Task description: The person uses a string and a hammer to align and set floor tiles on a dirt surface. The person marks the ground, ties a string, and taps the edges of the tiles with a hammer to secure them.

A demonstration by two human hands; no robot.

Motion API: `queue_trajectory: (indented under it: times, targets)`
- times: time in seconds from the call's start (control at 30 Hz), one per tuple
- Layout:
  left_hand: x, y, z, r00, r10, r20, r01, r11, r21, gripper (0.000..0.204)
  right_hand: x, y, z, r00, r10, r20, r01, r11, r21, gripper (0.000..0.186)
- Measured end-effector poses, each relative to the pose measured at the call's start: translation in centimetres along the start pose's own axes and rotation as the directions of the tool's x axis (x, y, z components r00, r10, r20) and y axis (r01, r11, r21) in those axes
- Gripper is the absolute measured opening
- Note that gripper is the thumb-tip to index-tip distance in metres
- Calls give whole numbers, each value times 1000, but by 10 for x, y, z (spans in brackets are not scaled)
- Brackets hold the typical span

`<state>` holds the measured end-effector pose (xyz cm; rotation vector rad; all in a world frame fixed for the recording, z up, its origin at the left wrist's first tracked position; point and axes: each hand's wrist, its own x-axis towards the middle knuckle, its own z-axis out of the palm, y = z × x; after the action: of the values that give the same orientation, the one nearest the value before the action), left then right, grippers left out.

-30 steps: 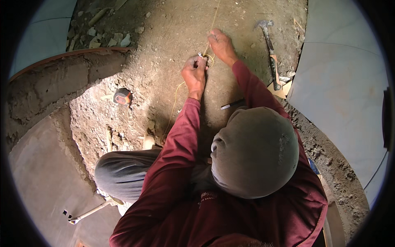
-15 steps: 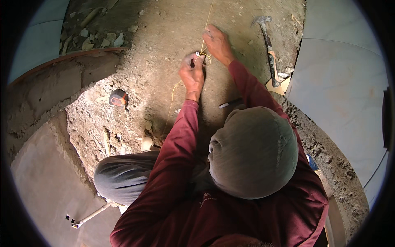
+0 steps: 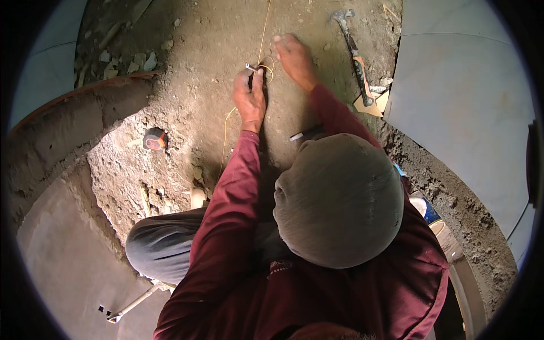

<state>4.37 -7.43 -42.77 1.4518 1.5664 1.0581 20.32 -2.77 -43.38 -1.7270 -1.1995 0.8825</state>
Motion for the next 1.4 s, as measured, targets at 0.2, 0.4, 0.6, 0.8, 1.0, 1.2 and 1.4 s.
queue_trajectory:
  times: [0.2,0.4,0.6,0.8,1.0,1.2,1.4]
  targets:
    - [3,5,6,996,-1,88,9,996,-87,24,-63,29,-21,984,-161,-83,166,984,58,20]
    - [0,-6,10,984,-147,96,167,954,-250,20,-58,3,-31,975,-172,-142,132,958,-255,19]
    - [-1,2,12,976,-175,132,206,937,-281,20,-32,11,-88,864,-432,-257,239,803,-546,15]
    - [9,-2,0,989,-90,119,109,981,-160,27,-36,31,-145,923,-224,-314,-92,661,-744,33]
    - [12,-9,1,991,116,64,-119,992,44,25,-48,56,-161,958,-72,-279,-150,703,-695,41]
    - [9,17,-12,992,10,129,-17,998,55,25,-32,50,-176,994,-18,-112,-46,839,-541,32]
    - [5,12,-10,997,44,65,-53,989,136,23,-100,-103,-156,962,249,109,-256,965,57,31]
